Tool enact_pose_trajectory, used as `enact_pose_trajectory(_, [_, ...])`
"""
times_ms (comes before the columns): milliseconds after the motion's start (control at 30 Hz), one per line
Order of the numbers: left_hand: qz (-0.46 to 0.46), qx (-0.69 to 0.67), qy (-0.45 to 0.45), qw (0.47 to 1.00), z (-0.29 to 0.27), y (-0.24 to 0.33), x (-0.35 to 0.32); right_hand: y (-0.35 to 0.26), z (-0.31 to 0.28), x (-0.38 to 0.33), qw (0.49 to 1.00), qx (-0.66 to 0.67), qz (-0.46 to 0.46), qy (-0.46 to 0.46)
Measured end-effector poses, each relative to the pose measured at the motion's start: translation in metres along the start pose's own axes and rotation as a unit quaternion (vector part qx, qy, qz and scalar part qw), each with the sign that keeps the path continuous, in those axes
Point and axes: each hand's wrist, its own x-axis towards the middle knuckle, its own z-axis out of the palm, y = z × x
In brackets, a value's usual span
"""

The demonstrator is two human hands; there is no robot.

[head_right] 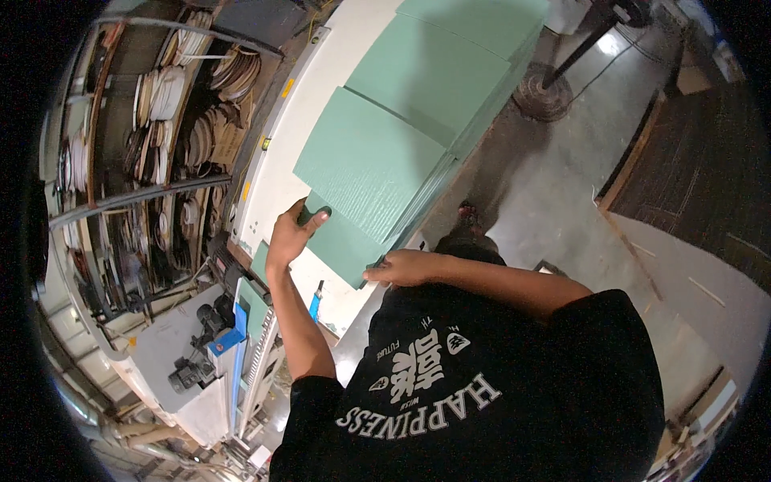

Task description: The worker trims the edges of green boards using a utility knife and then stacks them onto a pile.

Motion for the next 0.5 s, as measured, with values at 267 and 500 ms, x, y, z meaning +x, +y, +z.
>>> enact_pose_trajectory(267, [0.050,-0.004,0.068,0.996,0.015,-0.016,0.009,-0.049,-0.005,-0.025,0.992,0.114,0.047,-0.026])
enact_pose_trajectory(500, [0.076,0.010,0.087,0.993,0.017,-0.028,0.015,-0.039,0.004,-0.022,0.993,0.116,0.014,0.014])
